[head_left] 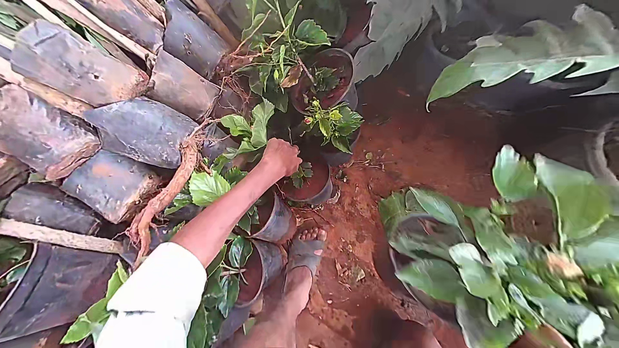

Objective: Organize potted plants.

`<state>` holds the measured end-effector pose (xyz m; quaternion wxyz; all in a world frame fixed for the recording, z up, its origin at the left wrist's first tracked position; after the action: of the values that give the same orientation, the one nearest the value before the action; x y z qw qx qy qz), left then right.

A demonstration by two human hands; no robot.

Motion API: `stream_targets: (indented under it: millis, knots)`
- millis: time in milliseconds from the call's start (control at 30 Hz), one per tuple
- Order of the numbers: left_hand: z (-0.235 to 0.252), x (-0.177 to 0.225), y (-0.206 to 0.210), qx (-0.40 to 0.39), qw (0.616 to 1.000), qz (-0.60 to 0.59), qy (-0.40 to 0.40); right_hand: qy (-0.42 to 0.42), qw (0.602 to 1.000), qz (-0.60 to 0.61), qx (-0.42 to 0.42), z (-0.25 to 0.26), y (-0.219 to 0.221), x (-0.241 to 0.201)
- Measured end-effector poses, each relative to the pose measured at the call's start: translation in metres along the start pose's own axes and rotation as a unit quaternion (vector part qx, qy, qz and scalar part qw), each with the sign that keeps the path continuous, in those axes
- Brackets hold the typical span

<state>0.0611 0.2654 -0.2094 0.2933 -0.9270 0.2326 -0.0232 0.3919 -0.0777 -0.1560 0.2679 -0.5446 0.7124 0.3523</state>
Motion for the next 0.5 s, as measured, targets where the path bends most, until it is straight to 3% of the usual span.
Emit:
stream_targets:
  millis: [167,300,400,500]
  knots:
    - [0.002,-0.015,0.000,0.039,0.993,-0.110,0.017,-0.044,0.997,-0.056,-0.044,0.095,0.097,-0.078]
    - [0.003,-0.032,-0.031,0.028,0.948,-0.310,0.073,-0.099,0.993,-0.048,-0.039,0.138,0.173,-0.124]
    - [0.037,-0.049,-0.024,0.022,0.904,-0.423,0.062,-0.097,0.994,-0.019,-0.043,0.141,0.179,-0.129]
    - [0.038,-0.052,-0.016,-0.010,0.886,-0.462,0.034,-0.089,0.995,-0.015,-0.032,0.133,0.156,-0.124]
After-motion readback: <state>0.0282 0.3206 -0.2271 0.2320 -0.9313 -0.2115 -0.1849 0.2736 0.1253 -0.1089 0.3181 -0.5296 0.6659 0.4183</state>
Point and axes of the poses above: each hand's wrist, its own z-axis towards the middle knuckle, its own y-axis out of the palm, x = y × z, the point moved 7 cm from there along z, towards the middle knuckle, and after that the axes turned 14 degrees about -x, right-handed, at the moved point
